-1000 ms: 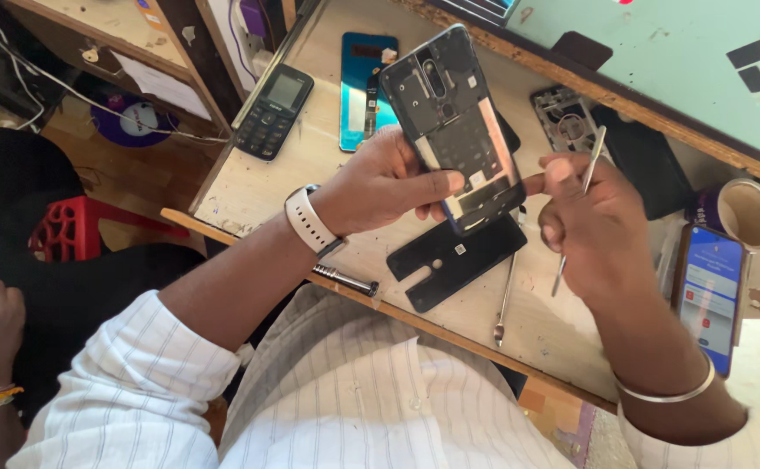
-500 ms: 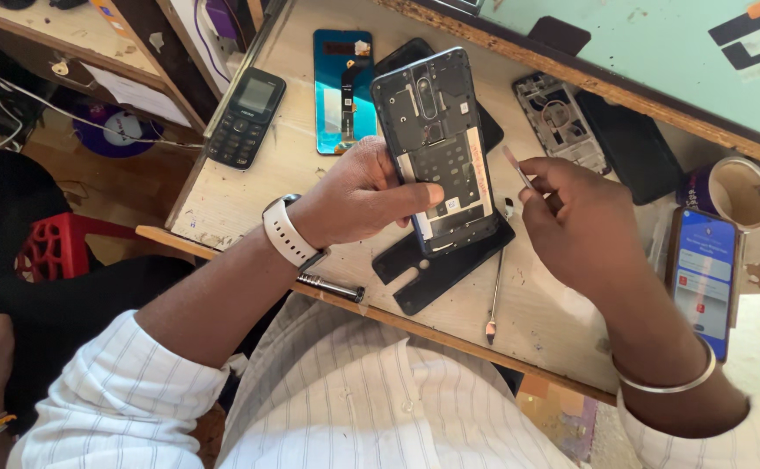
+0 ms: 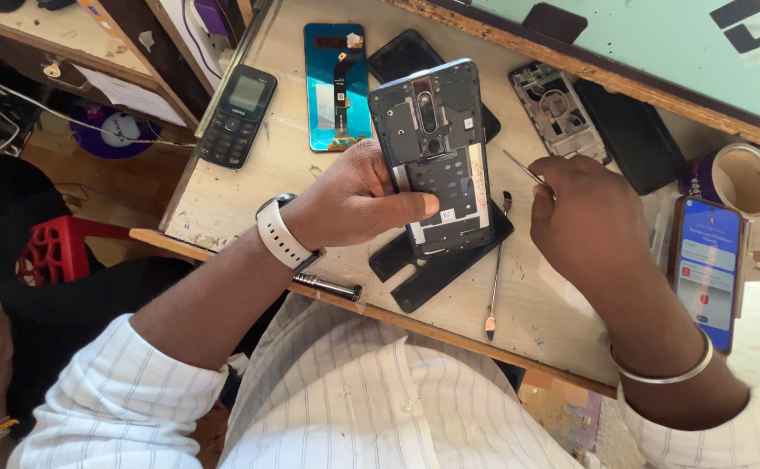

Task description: The person repairs a smartphone at a cluttered workbench. They pry open the phone's back cover, unscrew internal components with a small screwdriver, manipulate the battery and internal parts, and reassemble the phone by pressing the cover back on and tightening screws.

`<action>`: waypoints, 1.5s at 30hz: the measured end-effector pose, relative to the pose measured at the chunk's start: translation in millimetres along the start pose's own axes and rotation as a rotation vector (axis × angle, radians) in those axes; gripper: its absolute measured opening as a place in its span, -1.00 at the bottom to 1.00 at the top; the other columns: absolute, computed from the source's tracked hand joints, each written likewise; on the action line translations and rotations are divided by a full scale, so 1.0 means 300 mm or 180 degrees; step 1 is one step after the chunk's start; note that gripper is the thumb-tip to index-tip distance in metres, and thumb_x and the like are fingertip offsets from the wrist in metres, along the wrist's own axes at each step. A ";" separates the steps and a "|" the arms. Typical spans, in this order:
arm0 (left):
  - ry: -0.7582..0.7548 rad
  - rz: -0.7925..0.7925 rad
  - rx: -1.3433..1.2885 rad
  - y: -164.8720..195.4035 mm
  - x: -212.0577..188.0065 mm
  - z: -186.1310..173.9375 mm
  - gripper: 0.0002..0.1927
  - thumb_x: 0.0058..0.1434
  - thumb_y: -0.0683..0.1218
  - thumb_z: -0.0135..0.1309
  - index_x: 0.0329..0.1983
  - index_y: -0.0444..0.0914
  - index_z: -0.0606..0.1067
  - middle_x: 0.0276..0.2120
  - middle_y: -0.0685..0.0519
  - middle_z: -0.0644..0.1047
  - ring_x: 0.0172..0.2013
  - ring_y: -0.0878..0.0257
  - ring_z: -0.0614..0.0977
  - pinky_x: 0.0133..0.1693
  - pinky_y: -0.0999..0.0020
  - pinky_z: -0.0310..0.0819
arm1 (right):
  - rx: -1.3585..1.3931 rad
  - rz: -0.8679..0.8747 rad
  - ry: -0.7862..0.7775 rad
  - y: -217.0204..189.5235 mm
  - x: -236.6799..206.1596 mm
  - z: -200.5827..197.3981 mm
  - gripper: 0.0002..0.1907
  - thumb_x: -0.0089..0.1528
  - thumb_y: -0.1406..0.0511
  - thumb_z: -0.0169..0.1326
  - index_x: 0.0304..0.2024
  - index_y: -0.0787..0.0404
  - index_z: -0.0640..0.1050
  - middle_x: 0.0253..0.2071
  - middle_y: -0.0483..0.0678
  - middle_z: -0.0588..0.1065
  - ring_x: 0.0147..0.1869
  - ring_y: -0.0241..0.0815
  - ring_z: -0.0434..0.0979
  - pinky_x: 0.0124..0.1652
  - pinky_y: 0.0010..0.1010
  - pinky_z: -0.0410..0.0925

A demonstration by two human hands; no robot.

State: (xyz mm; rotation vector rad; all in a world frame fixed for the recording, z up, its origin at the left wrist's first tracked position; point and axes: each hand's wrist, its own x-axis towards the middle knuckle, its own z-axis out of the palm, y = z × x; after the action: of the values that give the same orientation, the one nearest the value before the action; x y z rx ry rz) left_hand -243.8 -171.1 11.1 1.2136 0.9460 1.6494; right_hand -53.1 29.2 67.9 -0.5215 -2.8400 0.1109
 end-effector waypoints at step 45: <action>0.0871 0.0591 -0.1632 0.026 -0.047 -0.195 -0.35 0.47 0.32 -0.14 0.16 -0.34 0.48 -0.11 -0.16 0.61 -0.21 0.15 0.69 -0.12 0.23 0.65 | 0.1367 -0.2117 -0.0697 -0.543 0.007 0.147 -0.61 0.13 0.13 0.29 -0.11 0.23 0.59 -0.20 0.04 0.56 -0.06 0.11 0.56 -0.06 -0.12 0.41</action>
State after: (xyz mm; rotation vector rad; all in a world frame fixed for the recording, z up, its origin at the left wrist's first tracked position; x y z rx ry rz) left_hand -299.8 -191.7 -0.3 0.7546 0.5213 2.0814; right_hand -121.6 -123.3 45.3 0.5485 -2.8956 0.6560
